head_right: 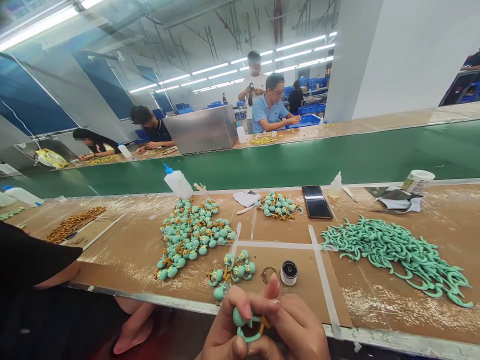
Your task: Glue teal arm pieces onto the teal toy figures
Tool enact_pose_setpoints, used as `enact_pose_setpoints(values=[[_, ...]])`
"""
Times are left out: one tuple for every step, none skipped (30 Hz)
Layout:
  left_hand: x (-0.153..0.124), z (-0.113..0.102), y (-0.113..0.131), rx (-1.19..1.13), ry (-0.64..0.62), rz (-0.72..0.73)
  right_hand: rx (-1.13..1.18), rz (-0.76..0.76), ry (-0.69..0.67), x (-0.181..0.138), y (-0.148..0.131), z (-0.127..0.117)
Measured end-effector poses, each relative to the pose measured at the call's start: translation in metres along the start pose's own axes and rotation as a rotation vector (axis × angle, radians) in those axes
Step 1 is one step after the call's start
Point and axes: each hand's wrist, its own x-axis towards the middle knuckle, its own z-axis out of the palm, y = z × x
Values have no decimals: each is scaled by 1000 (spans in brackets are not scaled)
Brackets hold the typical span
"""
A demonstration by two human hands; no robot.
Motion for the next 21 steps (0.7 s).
enact_pose_setpoints(values=[[0,-1,1,37,31,-10,-3,4,-9,1,3,1],[-1,-4,3,85,72,-19,-12,9,-20,2,5,2],[-2,-8,6,150,134,-25,-28,16,-32,3,8,1],[-4,-15,12,232,214,-33,-55,25,-37,4,11,-1],[-7,-24,19,337,301,-50,-90,32,-34,5,14,-4],[-11,-36,28,480,414,-63,-129,38,-16,5,18,-9],[-17,-50,37,665,506,-107,-171,41,10,4,21,-15],[-24,-66,46,890,576,-161,-213,44,37,3,25,-22],[-31,-81,53,1144,633,-222,-253,47,60,2,28,-29],[-39,-96,58,1365,651,-286,-290,56,84,0,31,-35],[-46,-110,61,1419,672,-311,-324,69,106,-1,33,-41],[-53,-121,61,1451,684,-325,-354,84,128,-2,35,-46],[-59,-129,59,1469,681,-329,-377,96,149,-3,36,-50],[-64,-134,56,1468,677,-319,-393,109,169,-3,37,-52],[-67,-137,51,1470,672,-305,-403,121,188,-3,37,-53],[-70,-138,47,1469,671,-289,-407,134,202,-3,37,-54],[-72,-137,44,1465,676,-270,-407,148,213,-4,37,-55],[-73,-135,42,1457,688,-252,-406,162,225,-4,37,-56],[-75,-134,41,1443,708,-231,-407,180,231,-6,38,-58],[-76,-133,43,1427,737,-207,-408,203,236,-8,40,-60],[-77,-133,46,1413,775,-181,-416,236,240,-11,42,-62]])
